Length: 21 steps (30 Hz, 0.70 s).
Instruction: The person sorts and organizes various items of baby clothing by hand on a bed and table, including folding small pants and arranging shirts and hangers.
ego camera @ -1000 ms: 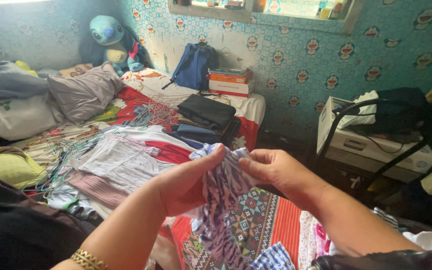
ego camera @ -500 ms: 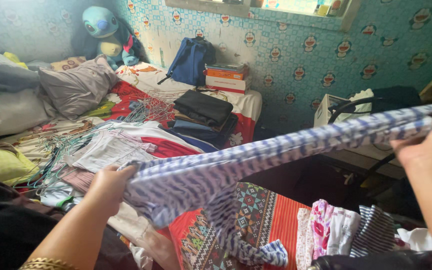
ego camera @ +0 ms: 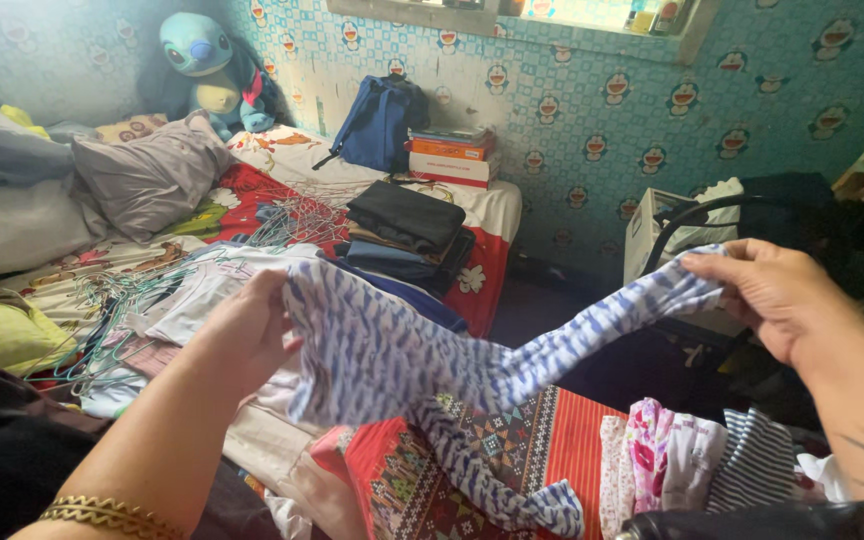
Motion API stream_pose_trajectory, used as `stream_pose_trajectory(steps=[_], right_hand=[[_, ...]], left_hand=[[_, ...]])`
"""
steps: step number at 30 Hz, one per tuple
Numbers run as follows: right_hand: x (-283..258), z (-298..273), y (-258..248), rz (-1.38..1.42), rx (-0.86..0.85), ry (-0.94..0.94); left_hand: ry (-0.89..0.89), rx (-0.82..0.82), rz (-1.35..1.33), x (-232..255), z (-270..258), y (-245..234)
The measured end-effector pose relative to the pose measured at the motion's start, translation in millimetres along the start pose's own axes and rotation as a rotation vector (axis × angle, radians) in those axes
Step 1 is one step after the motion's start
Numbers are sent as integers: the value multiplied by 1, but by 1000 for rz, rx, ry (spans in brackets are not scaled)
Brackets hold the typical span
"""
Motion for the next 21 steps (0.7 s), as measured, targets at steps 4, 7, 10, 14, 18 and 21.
stream_pose_trajectory(steps=[4, 7, 10, 14, 18, 21], right_hand=[[-26, -24, 25, -436, -37, -123], [-49, -42, 84, -504, -276, -169], [-65, -75, 159, -393, -517, -93], [-81, -120, 225, -134, -745, -38], [-89, -114, 219, -9, -720, -27], [-96, -112, 207, -7, -747, -72]], left_hand=[[142, -307, -120, 30, -26, 41], [107, -364, 131, 28, -47, 84], [162, -461, 564, 8, -60, 140], [554, -552, 1057, -21, -82, 198], [584, -435, 947, -32, -98, 201], [578, -411, 905, -46, -117, 204]])
Point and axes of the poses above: each hand's wrist, its own z-axis towards the middle knuckle, its own y-axis out of the palm, x = y × z, the point moved 7 cm from there along z, towards the middle knuckle, and after that the axes turned 10 degrees about -y, right-handed, at the moved point
